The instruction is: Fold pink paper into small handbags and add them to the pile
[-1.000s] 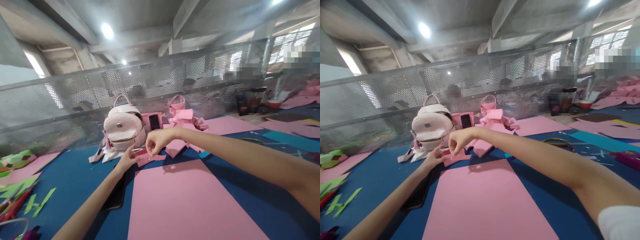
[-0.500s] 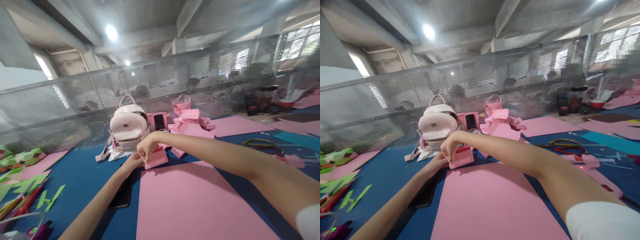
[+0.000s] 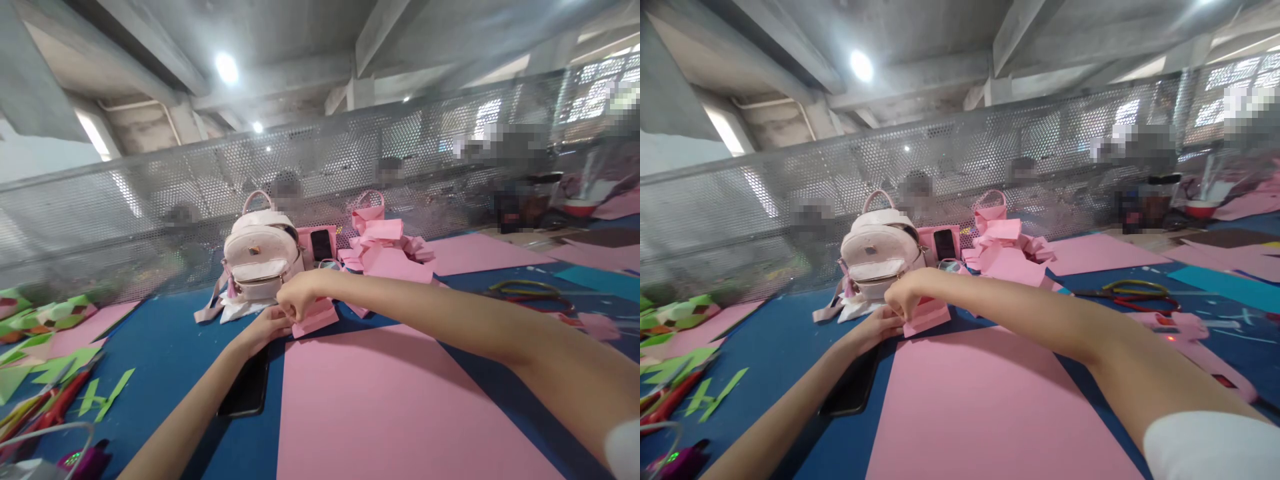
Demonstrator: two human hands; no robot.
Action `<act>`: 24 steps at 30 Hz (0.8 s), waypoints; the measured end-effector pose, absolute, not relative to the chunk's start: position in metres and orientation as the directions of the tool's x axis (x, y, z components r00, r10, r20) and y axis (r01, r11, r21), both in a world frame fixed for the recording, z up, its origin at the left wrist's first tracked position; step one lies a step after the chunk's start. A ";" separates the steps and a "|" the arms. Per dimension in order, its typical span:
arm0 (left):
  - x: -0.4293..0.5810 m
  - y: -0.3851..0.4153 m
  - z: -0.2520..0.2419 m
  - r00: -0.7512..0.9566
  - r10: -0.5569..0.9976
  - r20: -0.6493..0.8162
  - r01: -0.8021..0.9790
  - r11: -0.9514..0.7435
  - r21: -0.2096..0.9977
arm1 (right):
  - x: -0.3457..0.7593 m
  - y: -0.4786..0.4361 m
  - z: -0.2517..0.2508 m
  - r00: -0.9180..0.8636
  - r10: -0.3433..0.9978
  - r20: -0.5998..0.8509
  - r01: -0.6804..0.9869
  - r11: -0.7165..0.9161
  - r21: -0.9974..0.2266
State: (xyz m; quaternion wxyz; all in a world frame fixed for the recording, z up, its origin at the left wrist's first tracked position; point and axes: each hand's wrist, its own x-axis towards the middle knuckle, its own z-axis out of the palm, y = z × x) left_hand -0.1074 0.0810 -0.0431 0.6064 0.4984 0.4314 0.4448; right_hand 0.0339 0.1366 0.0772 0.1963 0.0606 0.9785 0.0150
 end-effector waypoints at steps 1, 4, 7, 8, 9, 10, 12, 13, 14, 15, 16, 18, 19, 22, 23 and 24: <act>-0.108 0.081 -0.043 0.233 0.969 -0.081 -0.115 0.110 0.987 | 0.035 0.136 0.076 -0.921 0.128 -0.368 0.110 0.991 0.070; -0.109 0.081 -0.044 0.236 0.968 -0.086 -0.132 0.120 0.984 | 0.038 0.134 0.073 -0.939 0.138 -0.315 0.107 0.988 0.113; -0.109 0.081 -0.043 0.244 0.965 -0.095 -0.145 0.133 0.981 | 0.041 0.134 0.070 -0.959 0.135 -0.251 0.102 0.985 0.140; -0.109 0.080 -0.043 0.248 0.964 -0.098 -0.148 0.137 0.979 | 0.042 0.135 0.068 -0.964 0.131 -0.233 0.098 0.984 0.147; -0.109 0.080 -0.042 0.251 0.963 -0.100 -0.150 0.141 0.979 | 0.043 0.135 0.067 -0.968 0.126 -0.218 0.094 0.984 0.153; -0.109 0.080 -0.042 0.254 0.962 -0.102 -0.153 0.144 0.978 | 0.043 0.136 0.066 -0.971 0.121 -0.205 0.089 0.983 0.159; -0.109 0.080 -0.041 0.259 0.960 -0.102 -0.157 0.146 0.977 | 0.045 0.137 0.064 -0.977 0.110 -0.183 0.078 0.982 0.171; -0.109 0.080 -0.041 0.262 0.960 -0.100 -0.160 0.145 0.976 | 0.045 0.137 0.063 -0.979 0.105 -0.174 0.074 0.981 0.177; -0.110 0.080 -0.041 0.266 0.959 -0.097 -0.162 0.144 0.976 | 0.045 0.137 0.062 -0.981 0.100 -0.166 0.069 0.981 0.183; -0.110 0.080 -0.042 0.269 0.959 -0.094 -0.164 0.142 0.976 | 0.046 0.138 0.061 -0.983 0.096 -0.157 0.066 0.980 0.189; -0.111 0.081 -0.043 0.272 0.958 -0.091 -0.167 0.140 0.976 | 0.046 0.138 0.060 -0.984 0.093 -0.149 0.062 0.979 0.195; -0.112 0.081 -0.045 0.279 0.956 -0.087 -0.170 0.138 0.976 | 0.047 0.140 0.058 -0.988 0.082 -0.133 0.054 0.977 0.204; -0.113 0.082 -0.045 0.283 0.955 -0.086 -0.171 0.139 0.976 | 0.047 0.141 0.057 -0.989 0.075 -0.126 0.047 0.977 0.208; -0.113 0.082 -0.046 0.292 0.953 -0.084 -0.173 0.139 0.975 | 0.047 0.143 0.054 -0.993 0.056 -0.107 0.032 0.975 0.218; -0.113 0.081 -0.046 0.293 0.952 -0.084 -0.173 0.139 0.975 | 0.046 0.144 0.053 -0.993 0.054 -0.103 0.030 0.975 0.222; -0.113 0.081 -0.045 0.294 0.952 -0.084 -0.173 0.140 0.975 | 0.046 0.144 0.052 -0.994 0.054 -0.099 0.031 0.974 0.226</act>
